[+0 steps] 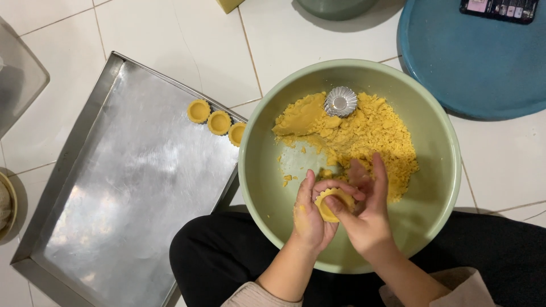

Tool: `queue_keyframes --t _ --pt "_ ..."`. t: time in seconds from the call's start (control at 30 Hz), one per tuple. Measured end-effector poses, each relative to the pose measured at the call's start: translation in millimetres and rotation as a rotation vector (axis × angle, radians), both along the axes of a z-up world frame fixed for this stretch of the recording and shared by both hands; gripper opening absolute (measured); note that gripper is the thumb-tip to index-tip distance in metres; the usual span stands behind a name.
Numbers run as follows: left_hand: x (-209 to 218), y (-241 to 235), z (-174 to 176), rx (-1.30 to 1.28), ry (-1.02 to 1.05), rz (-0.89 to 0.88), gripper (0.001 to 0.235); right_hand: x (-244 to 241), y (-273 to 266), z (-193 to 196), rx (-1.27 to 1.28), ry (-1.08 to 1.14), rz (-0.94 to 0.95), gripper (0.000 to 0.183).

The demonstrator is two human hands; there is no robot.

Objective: The person sits on the floor and repeatedly takes small portions of yellow dough from a bowl, presses them into fluted metal molds to form small tart shells, and places the finished cups in a row on a metal baking tray.

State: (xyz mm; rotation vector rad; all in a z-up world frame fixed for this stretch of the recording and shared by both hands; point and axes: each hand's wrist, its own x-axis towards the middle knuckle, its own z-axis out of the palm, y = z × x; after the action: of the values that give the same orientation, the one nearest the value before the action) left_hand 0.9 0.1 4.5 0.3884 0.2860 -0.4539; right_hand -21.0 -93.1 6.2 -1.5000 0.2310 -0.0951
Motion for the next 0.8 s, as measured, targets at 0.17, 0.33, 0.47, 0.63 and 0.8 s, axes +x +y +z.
queue_keyframes --t 0.17,0.33,0.47,0.63,0.8 --pt "3.6 5.9 1.7 0.010 0.057 -0.047 0.073 7.9 -15.2 2.5 0.219 0.409 0.112 0.112" --pt "5.1 6.6 -3.2 0.073 0.022 -0.155 0.078 9.7 -27.4 31.4 -0.486 0.112 0.251 0.069" --pt "6.2 6.8 -8.6 0.138 0.114 -0.213 0.075 16.5 -39.7 21.3 -0.752 -0.211 0.351 0.047" --pt "-3.7 24.4 10.8 0.409 0.254 -0.207 0.083 31.6 -49.2 27.0 -0.446 -0.023 0.264 0.034" --pt "26.1 124.0 44.1 0.468 0.037 0.089 0.049 33.8 -42.9 5.1 -0.414 0.027 0.185 0.028"
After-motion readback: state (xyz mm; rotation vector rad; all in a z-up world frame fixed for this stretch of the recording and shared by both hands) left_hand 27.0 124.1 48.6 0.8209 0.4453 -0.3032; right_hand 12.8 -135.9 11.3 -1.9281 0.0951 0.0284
